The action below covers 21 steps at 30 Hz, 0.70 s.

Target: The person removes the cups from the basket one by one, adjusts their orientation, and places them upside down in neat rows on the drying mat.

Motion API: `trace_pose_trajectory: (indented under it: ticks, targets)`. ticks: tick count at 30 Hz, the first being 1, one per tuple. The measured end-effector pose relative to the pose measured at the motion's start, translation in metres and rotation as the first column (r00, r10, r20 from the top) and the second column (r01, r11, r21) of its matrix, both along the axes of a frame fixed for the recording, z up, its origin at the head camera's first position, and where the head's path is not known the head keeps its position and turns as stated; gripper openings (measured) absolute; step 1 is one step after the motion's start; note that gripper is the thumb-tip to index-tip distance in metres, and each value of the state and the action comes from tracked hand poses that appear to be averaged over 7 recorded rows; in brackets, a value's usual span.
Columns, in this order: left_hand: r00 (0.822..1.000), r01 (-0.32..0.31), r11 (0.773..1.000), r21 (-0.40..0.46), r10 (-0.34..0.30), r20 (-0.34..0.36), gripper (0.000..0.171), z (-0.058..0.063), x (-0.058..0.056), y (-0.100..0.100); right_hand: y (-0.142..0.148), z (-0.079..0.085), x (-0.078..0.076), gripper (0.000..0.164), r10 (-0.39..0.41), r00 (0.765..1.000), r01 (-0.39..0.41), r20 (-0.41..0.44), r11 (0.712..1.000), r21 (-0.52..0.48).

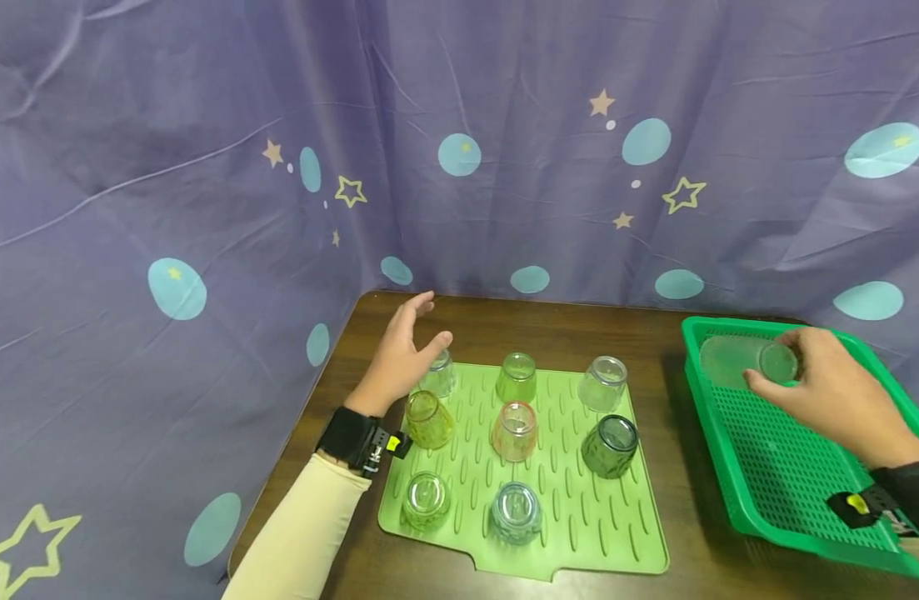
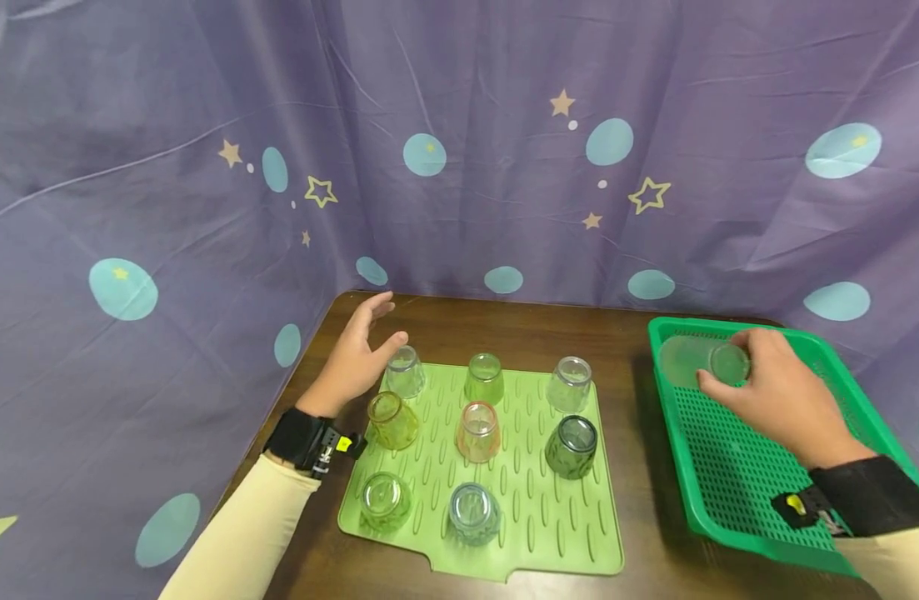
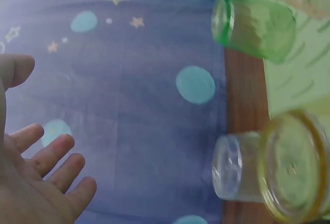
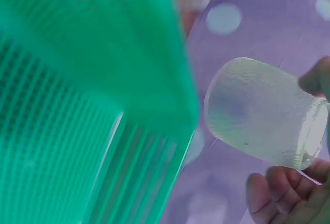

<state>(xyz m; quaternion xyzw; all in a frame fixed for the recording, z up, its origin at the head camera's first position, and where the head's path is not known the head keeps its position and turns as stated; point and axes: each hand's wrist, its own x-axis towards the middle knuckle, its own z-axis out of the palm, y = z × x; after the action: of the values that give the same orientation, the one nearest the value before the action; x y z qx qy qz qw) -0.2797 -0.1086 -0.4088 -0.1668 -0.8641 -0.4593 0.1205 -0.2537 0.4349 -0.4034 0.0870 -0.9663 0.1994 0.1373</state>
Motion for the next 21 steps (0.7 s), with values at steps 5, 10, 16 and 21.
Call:
trace_pose_trajectory:
  ticks: [5, 10, 16, 21]
  targets:
    - [0.998, 0.051, 0.999, -0.004, -0.051, -0.040, 0.068, 0.006, 0.011, 0.011, -0.042, 0.005, 0.004, 0.054, 0.080, 0.994, -0.085, -0.079, 0.995, -0.054]
    - [0.993, 0.077, 0.996, -0.055, -0.082, -0.080, 0.067, 0.000, 0.021, 0.022, -0.082, 0.005, 0.008, 0.049, 0.208, 0.973, -0.218, -0.099, 0.970, -0.104]
    - [0.981, 0.142, 0.981, -0.134, -0.158, -0.114, 0.076, -0.003, 0.039, 0.038, -0.132, 0.007, 0.017, 0.042, 0.340, 0.940, -0.341, -0.030, 0.927, -0.159]
    - [0.967, 0.194, 0.951, -0.239, -0.226, -0.115, 0.087, 0.005, 0.053, 0.054, -0.166, 0.012, 0.026, 0.045, 0.416, 0.909, -0.408, 0.012, 0.897, -0.173]
